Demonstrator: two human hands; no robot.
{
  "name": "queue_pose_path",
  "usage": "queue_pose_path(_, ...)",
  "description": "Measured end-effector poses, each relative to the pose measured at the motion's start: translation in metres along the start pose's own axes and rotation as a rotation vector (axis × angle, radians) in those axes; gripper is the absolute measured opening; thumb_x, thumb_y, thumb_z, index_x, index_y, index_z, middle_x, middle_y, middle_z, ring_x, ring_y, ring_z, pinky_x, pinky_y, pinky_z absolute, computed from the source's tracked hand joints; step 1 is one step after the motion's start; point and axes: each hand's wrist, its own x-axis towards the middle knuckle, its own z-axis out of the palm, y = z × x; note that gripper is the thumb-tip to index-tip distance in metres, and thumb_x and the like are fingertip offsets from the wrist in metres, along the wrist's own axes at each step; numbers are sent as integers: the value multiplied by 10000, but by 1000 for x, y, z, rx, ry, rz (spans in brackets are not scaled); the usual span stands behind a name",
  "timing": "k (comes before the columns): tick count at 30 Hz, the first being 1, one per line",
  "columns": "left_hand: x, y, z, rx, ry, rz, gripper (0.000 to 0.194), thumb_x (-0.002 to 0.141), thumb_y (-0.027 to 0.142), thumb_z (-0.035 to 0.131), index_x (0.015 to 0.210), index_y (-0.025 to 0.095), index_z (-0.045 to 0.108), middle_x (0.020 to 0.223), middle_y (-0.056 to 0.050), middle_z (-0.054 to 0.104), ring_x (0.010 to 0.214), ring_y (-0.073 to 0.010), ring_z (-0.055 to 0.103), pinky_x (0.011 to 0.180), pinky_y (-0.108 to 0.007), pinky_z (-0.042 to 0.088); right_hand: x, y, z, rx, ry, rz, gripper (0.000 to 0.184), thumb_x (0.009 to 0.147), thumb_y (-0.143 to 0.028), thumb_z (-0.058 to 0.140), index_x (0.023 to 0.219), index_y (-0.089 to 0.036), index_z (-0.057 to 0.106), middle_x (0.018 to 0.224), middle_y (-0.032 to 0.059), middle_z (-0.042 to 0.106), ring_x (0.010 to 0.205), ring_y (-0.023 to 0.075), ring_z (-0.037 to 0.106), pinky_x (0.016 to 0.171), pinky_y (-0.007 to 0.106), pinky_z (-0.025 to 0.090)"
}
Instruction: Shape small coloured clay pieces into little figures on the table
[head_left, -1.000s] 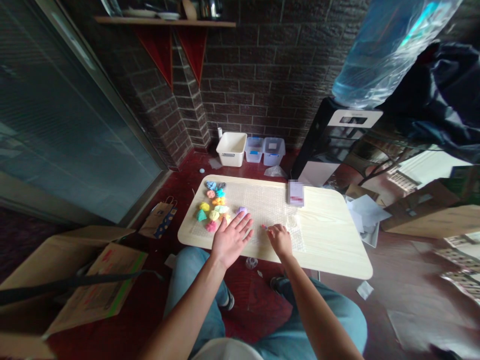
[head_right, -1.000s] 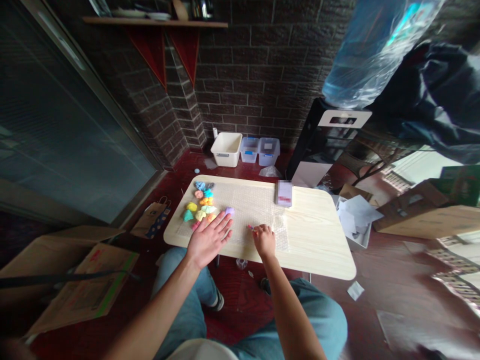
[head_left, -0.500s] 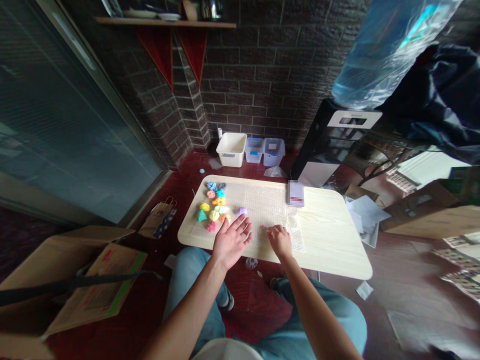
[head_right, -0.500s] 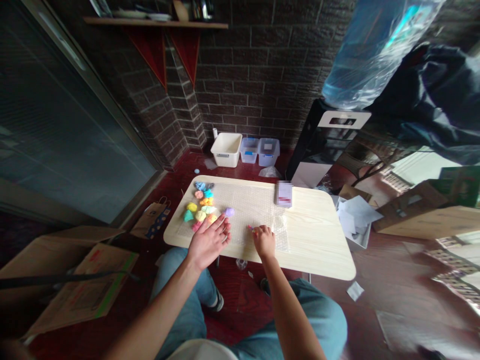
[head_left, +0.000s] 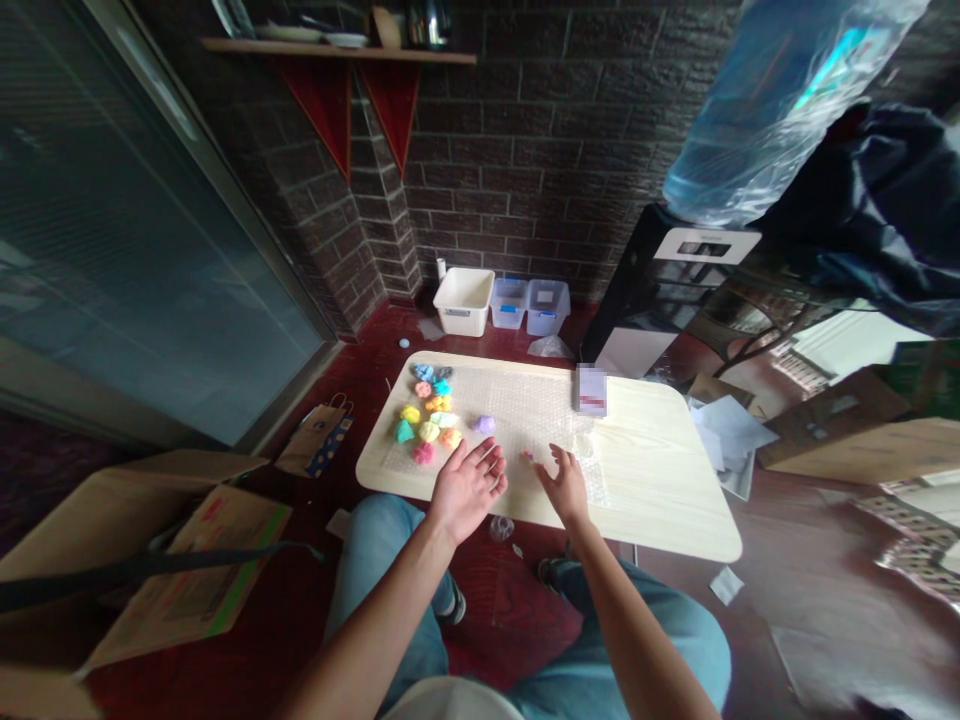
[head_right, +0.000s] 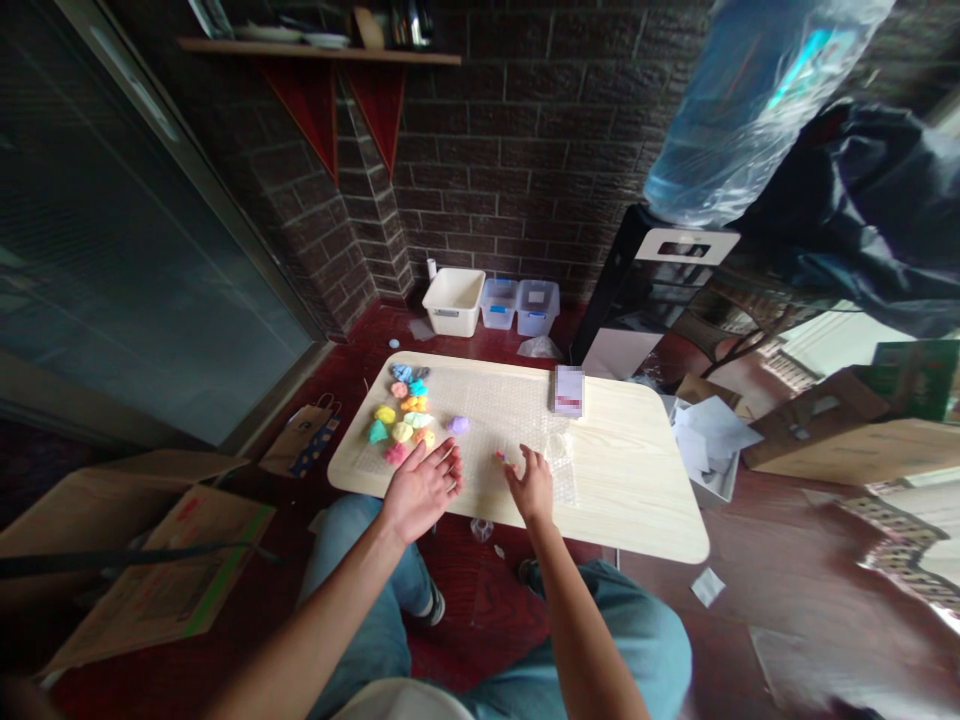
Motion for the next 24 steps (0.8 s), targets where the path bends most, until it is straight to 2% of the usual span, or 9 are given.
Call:
queue_pose_path(4, 0, -3, -8, 38, 45, -23, 249, 910, 332, 494, 998, 147, 635, 886, -54, 675, 782, -138, 638, 724, -281, 491, -13, -15, -18, 253, 134, 71, 477, 830, -477, 549, 1181, -156, 570, 1109, 140, 631, 960, 234, 605, 844, 412, 484)
queue_pose_path(7, 0, 0, -18, 79, 105, -25, 203, 897, 290, 514, 975, 146, 635, 881, -60, 678, 755, -132, 642, 698, -271, 492, -27, -28, -35, 415, 188, 131, 469, 814, -498, 581, 1153, -174, 585, 1101, 129, 647, 933, 221, 622, 789, 375, 510)
queue_pose_path(13, 1, 13, -48, 156, 254, 9, 137, 880, 212, 514, 935, 147, 622, 819, -48, 678, 695, -121, 650, 638, -243, 502, -52, -35, -54, 589, 320, 280, 430, 799, -496, 613, 1086, -176, 609, 1071, 118, 660, 963, 225, 627, 811, 356, 502)
queue_pose_path(18, 4, 31, -68, 187, 362, 45, 113, 867, 178, 519, 923, 140, 609, 784, -41, 671, 639, -114, 646, 582, -229, 501, -60, -35, -56, 647, 321, 341, 400, 765, -487, 653, 1022, -182, 636, 1026, 89, 662, 929, 226, 624, 834, 383, 494)
queue_pose_path(24, 10, 64, -74, 185, 407, 136, 71, 859, 153, 533, 890, 137, 595, 765, -40, 653, 620, -109, 632, 557, -214, 498, -59, -44, -60, 687, 291, 336, 417, 748, -491, 670, 1037, -194, 627, 1026, 79, 654, 942, 230, 618, 853, 391, 482)
